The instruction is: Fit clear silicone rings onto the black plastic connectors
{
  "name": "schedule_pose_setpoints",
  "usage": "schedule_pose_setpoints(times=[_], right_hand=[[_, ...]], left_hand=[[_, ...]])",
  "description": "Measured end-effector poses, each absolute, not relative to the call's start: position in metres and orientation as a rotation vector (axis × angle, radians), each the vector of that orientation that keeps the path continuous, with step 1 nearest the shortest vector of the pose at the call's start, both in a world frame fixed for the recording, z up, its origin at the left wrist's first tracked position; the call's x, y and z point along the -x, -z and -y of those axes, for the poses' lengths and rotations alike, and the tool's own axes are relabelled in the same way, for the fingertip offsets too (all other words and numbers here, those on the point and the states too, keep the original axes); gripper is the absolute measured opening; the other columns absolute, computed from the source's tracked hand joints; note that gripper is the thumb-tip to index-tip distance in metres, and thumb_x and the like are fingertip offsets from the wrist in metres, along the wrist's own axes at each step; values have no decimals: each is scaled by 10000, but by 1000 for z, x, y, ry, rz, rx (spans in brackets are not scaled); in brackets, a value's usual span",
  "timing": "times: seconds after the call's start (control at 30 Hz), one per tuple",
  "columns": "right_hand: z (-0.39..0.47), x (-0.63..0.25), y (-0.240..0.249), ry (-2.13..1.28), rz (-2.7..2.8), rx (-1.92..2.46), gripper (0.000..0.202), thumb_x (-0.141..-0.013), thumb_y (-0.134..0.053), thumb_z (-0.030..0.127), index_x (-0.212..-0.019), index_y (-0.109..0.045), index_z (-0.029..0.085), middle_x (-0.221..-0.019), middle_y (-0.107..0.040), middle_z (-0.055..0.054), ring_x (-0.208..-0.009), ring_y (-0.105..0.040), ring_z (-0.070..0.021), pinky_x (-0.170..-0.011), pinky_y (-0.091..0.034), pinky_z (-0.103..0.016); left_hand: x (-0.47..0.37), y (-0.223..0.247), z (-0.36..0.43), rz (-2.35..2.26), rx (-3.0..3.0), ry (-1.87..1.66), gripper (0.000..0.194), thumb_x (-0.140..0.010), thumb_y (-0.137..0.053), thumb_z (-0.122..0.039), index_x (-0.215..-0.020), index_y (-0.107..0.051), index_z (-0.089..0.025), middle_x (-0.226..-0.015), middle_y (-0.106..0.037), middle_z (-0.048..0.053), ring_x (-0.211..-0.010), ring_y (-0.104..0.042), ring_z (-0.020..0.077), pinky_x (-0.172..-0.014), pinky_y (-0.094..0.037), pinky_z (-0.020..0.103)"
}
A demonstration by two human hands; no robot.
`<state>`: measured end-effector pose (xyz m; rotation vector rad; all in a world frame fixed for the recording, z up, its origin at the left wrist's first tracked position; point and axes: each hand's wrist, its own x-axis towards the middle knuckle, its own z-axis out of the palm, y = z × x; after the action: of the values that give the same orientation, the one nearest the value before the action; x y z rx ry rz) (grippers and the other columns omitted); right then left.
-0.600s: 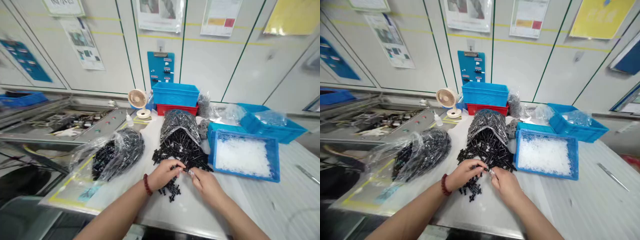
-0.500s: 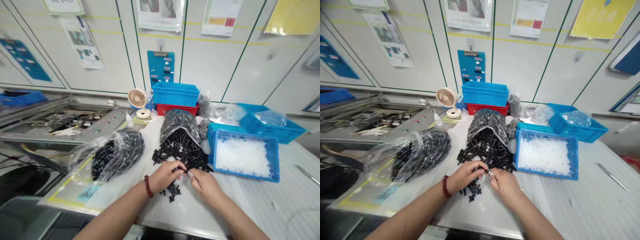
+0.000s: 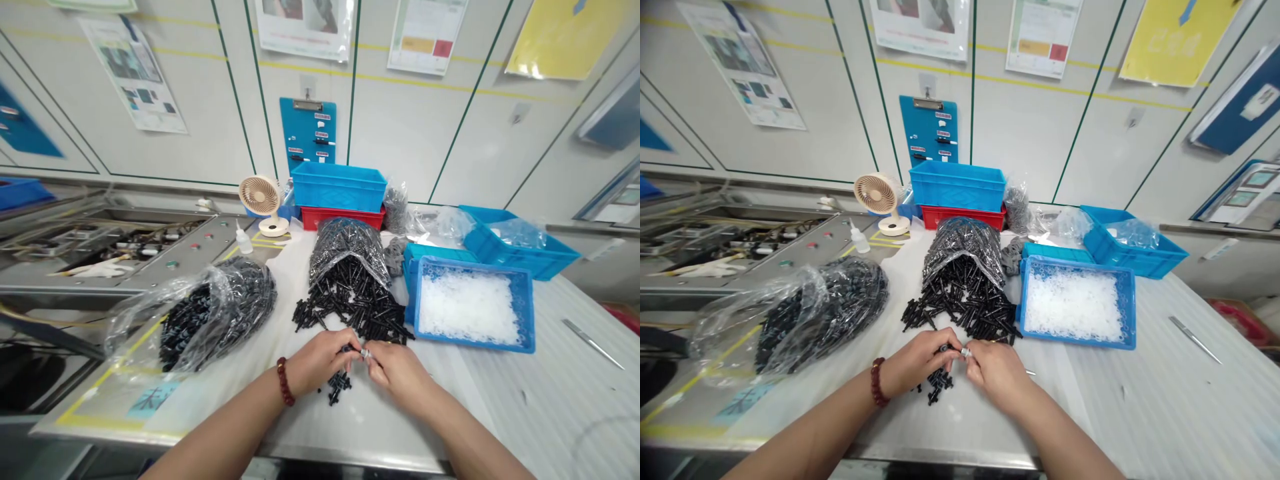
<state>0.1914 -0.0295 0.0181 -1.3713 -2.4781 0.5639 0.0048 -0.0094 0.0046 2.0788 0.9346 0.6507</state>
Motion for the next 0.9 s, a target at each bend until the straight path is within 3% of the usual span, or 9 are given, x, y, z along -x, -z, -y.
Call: schedule_pose_setpoints(times=[0.27,0.5,0.7,0.83,0.9], right_hand=[[27,-193,-12,-524,2474,1416,223,-873,-406,272,-703,-523,188,-640,-554,-5,-604,-496,-137,-546,-260,-232],[28,-195,-10,-583,2453,1341,138,-792,-394,107,-770,-507,183,-732,-568,-19,-690,-516,-152,-606,-308,-236],[23,-195,-12,-596,2465,1313,142,-802,-410,119,-792,-540,177,-734,-592,-32,-688,-532,-158,-610,-330,-237],[28,-194,-14,-570,2476,1310,181,-794,-441,106,-882,-580,180,-848,-649,-39,-792,-581,-158,-684,-374,-223],[32,-192,-14,-494,2514,1302,157,-820,-467,171,-921,-583,196,-891,-660,-22,-824,-593,-155,-696,-393,-211]], left_hand=[[-6,-6,10,-957,-2083,-629,99,-865,-474,-192,-932,-543,-167,-619,-602,-35,-575,-570,104,-602,-414,186],[-3,-3,7,-929,-2107,-689,164,-884,-456,-236,-940,-598,-176,-659,-631,-12,-627,-587,112,-658,-427,193],[-3,-4,4,-948,-2092,-697,182,-882,-449,-259,-931,-601,-172,-658,-637,-9,-613,-585,108,-655,-436,185],[4,-4,12,-974,-2131,-710,207,-859,-438,-302,-911,-614,-206,-690,-648,-8,-610,-579,122,-642,-455,191],[0,9,8,-965,-2122,-752,219,-842,-445,-351,-892,-628,-241,-739,-661,-6,-610,-581,130,-596,-463,182]])
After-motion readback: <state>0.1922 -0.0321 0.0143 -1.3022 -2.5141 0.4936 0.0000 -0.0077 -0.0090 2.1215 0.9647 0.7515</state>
